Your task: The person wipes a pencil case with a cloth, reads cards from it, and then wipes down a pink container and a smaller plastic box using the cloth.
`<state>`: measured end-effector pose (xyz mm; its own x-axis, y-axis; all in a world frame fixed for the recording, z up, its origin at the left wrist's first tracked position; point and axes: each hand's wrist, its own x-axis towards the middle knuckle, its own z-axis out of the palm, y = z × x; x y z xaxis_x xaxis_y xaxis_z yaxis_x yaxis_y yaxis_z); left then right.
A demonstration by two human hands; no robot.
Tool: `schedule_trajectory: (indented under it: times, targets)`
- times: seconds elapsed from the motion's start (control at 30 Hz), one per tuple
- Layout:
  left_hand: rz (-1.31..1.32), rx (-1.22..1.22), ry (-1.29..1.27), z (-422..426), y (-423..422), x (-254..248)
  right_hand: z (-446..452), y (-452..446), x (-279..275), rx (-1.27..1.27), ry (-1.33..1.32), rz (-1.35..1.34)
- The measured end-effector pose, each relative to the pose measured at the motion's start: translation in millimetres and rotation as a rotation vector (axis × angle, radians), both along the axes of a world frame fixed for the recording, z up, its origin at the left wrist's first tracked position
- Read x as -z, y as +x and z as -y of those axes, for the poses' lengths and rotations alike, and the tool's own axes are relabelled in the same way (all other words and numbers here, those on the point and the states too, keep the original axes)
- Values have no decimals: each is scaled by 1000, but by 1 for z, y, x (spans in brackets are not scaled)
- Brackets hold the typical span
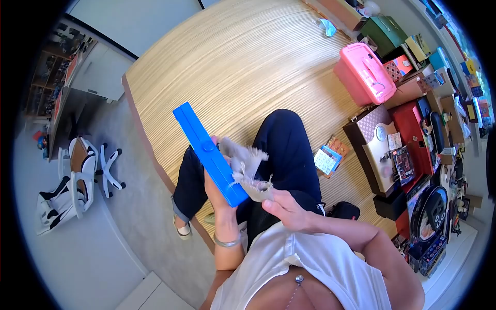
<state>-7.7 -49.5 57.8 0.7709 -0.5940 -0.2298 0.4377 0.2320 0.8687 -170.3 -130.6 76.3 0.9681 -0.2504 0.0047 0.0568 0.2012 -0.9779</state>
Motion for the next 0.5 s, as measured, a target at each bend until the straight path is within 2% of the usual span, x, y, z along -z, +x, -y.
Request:
schedule_trajectory:
  times: [0.03,0.1,0.13,0.17,0.23,0.3,0.43,0.5]
  targets:
    - [1,2,-4,1,1,-1,1,-1,-1,2,-4,1]
    - [-188,-10,1,6,2,-8,5,1,-5,71,315,-72]
    - [-258,24,96,3,5,-1,9,5,-5,101,331,-56]
    - [-132,75,144,5,4,4,9,11,2,174,393,-65]
    - [311,-26,247,21,-12,-7,10,28,9,292,798,38]
    - [335,72,309,18,-11,-9,14,33,5,277,824,105]
    - [253,174,138,19,-14,-26,9,36,3,377,699,149]
    - [388,275,173,13,-20,-23,9,36,1,321,722,114]
